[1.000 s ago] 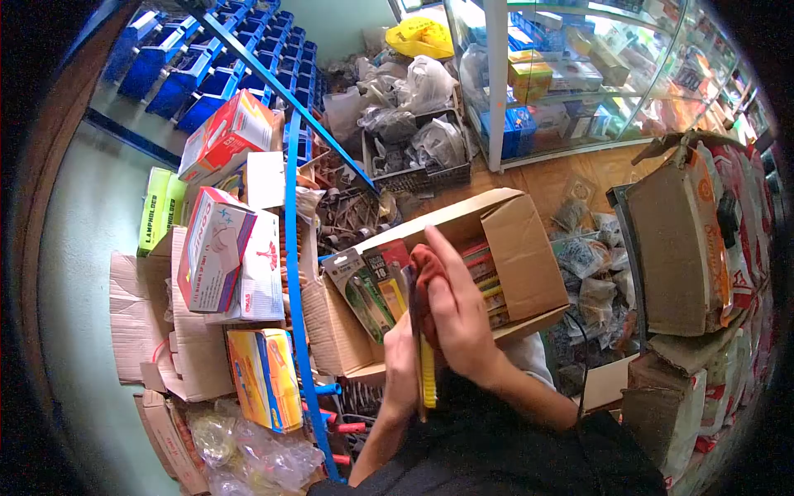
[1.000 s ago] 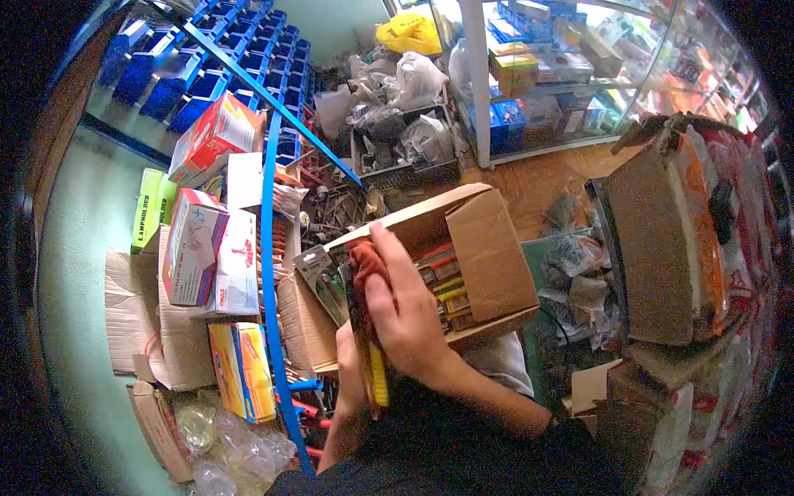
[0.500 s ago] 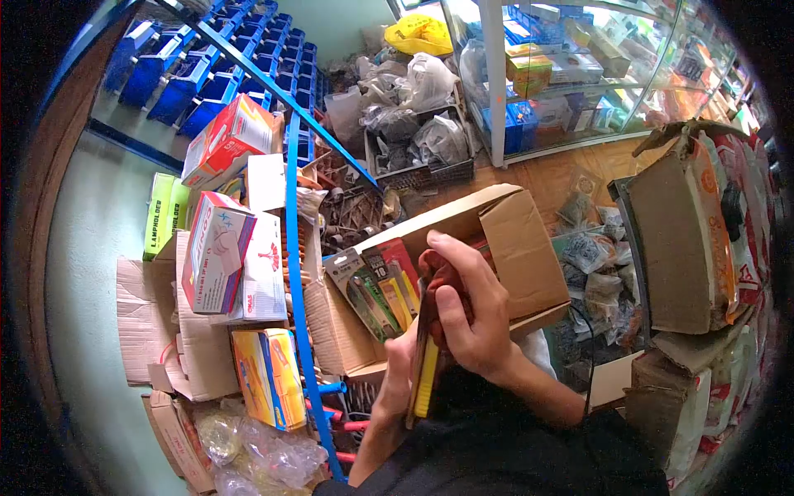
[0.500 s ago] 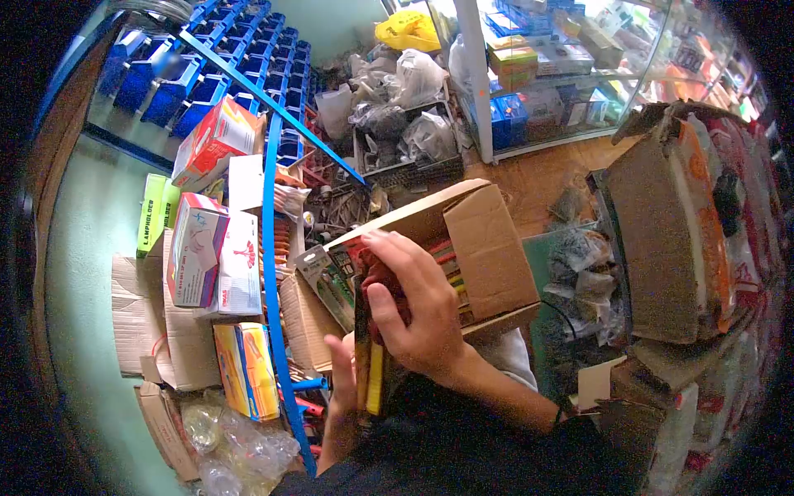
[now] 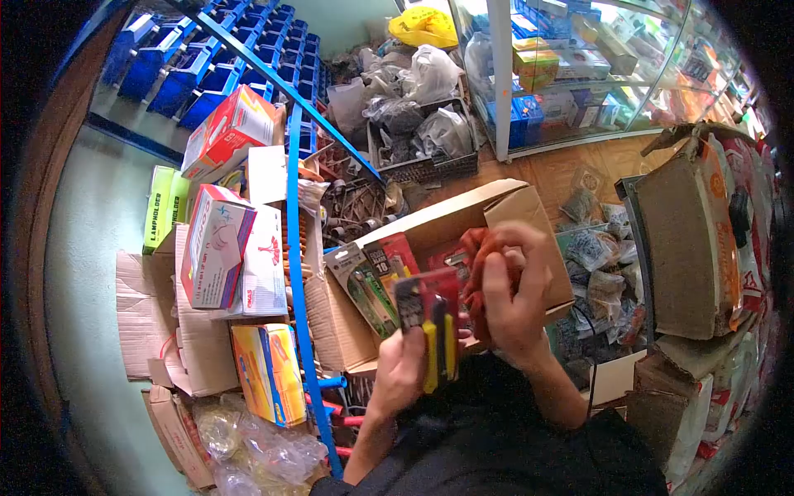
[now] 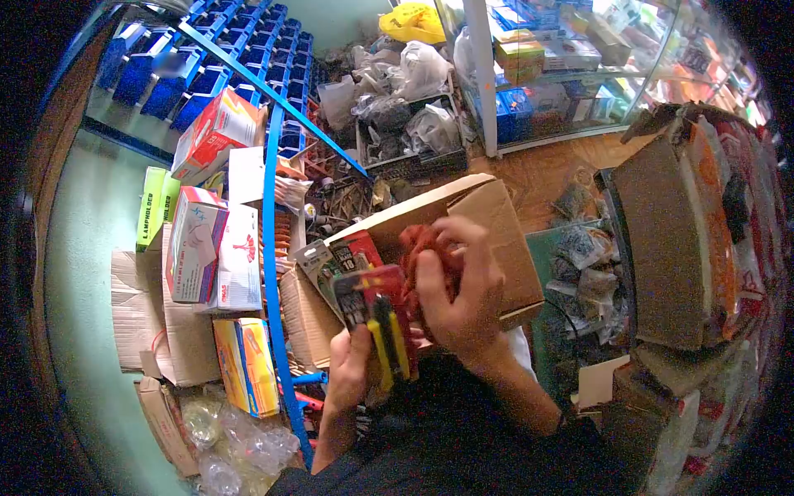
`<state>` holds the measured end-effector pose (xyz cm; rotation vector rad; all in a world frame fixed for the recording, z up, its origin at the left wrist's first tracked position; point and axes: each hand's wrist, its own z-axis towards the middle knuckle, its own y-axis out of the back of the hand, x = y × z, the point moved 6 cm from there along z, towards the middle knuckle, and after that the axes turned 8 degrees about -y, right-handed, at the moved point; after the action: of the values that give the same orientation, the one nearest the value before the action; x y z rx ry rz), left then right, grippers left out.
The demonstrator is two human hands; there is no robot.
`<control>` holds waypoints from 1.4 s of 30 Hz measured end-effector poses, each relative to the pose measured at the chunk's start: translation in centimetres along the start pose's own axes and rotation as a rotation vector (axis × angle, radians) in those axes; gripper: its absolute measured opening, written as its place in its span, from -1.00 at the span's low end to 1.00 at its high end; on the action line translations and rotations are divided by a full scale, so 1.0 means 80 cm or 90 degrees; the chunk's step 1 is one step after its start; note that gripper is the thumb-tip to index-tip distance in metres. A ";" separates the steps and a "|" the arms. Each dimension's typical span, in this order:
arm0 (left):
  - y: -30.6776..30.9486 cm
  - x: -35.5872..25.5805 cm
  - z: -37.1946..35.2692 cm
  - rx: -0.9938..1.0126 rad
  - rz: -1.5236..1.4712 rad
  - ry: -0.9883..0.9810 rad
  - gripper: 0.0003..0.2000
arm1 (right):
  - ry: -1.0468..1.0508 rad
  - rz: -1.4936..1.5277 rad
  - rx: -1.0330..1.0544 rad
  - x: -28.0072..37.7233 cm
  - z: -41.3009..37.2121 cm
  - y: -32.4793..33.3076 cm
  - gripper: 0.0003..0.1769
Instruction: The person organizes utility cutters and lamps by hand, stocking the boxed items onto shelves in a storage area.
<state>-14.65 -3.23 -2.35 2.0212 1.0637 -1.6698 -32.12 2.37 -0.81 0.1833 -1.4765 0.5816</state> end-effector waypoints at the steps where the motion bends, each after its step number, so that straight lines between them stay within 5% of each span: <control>1: 0.003 -0.001 0.000 -0.015 0.028 -0.016 -0.50 | 0.074 -0.110 0.039 0.010 -0.007 -0.005 -0.76; 3: 0.012 0.000 0.000 -0.041 0.085 -0.047 -0.53 | 0.221 -0.332 0.111 0.033 -0.031 -0.019 -0.70; 7: 0.021 0.000 0.005 -0.094 0.144 -0.094 -0.59 | 0.166 -0.298 0.146 0.014 -0.057 -0.024 -0.70; 12: 0.019 0.012 0.005 -0.079 0.147 -0.071 -0.56 | 0.243 -0.317 0.036 0.026 -0.020 0.003 -0.73; 16: 0.025 0.009 0.005 -0.060 0.143 -0.088 -0.56 | 0.295 -0.333 0.155 0.046 -0.011 -0.010 -0.72; 20: 0.019 -0.015 0.013 -0.116 0.187 -0.121 -0.58 | 0.126 -0.230 0.182 0.012 -0.027 -0.021 -0.74; 24: 0.017 -0.010 0.018 -0.156 0.156 -0.103 -0.55 | 0.255 -0.309 0.098 0.022 -0.028 -0.004 -0.72; 27: 0.010 -0.009 0.022 -0.165 0.138 -0.115 -0.53 | 0.261 -0.282 0.154 0.034 -0.012 -0.009 -0.71; 32: 0.025 -0.023 0.040 -0.335 0.036 -0.177 -0.53 | 0.147 -0.228 0.295 0.015 -0.038 -0.031 -0.69; 35: 0.051 -0.018 0.041 -0.334 0.121 -0.179 -0.53 | 0.087 -0.248 0.367 0.005 -0.057 -0.028 -0.71; 38: 0.024 0.008 0.022 -0.229 0.260 -0.171 -0.53 | 0.163 -0.275 0.226 0.015 -0.018 -0.033 -0.68; 42: 0.019 -0.004 0.022 -0.243 0.169 -0.165 -0.51 | 0.183 -0.272 0.239 0.015 -0.026 -0.044 -0.61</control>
<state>-14.82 -5.55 -2.85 1.5764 0.8978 -1.4186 -28.64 0.60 0.92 0.6637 -0.9997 0.5050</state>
